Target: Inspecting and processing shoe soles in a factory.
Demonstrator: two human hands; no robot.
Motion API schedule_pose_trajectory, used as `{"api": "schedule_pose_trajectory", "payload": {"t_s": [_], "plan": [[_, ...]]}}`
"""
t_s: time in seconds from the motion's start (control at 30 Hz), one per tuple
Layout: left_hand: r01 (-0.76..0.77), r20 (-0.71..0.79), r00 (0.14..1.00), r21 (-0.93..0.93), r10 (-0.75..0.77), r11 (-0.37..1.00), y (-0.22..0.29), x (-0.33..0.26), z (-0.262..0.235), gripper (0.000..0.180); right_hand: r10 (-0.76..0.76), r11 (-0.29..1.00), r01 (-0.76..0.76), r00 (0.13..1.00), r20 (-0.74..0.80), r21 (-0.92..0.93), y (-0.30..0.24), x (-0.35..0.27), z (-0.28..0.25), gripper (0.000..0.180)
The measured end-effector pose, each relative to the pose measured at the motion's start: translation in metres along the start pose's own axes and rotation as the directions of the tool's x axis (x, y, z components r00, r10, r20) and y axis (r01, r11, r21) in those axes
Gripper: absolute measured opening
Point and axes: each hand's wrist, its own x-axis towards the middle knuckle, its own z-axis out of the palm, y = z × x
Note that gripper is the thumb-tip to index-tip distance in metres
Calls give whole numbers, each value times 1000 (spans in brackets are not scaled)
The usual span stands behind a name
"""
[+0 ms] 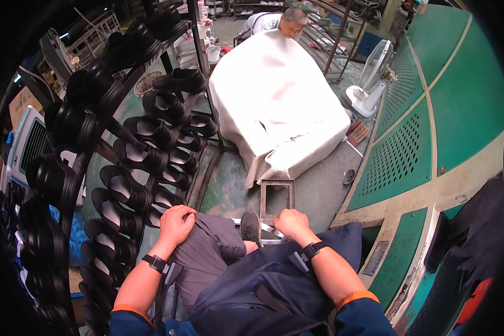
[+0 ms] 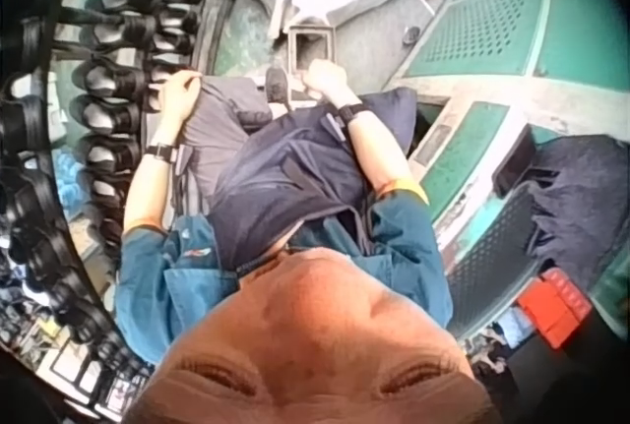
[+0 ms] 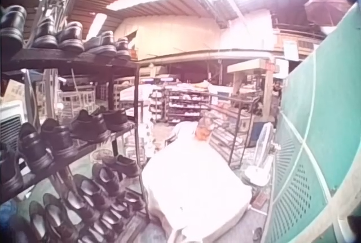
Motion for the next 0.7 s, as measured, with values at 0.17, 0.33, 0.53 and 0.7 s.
{"api": "schedule_pose_trajectory", "payload": {"t_s": [0.17, 0.33, 0.53, 0.7], "plan": [[7, 2, 1000, -6, -7, 1000, 0, 1, 0, 18, 3, 1000, -3, 1000, 18, -1, -1, 2, -2, 38], [6, 9, 1000, -5, -6, 1000, 0, 1, 1, 18, 13, 1000, -12, 998, 63, -16, -2, 2, -6, 40], [-6, -4, 1000, -7, 6, 1000, -1, 2, 2, 18, 8, 1000, -8, 999, 39, 1, -1, 2, -6, 39], [-3, 5, 1000, 7, 3, 1000, 0, 2, 1, 18, 10, 1000, -10, 999, 39, -13, 0, 4, -5, 39]]}}
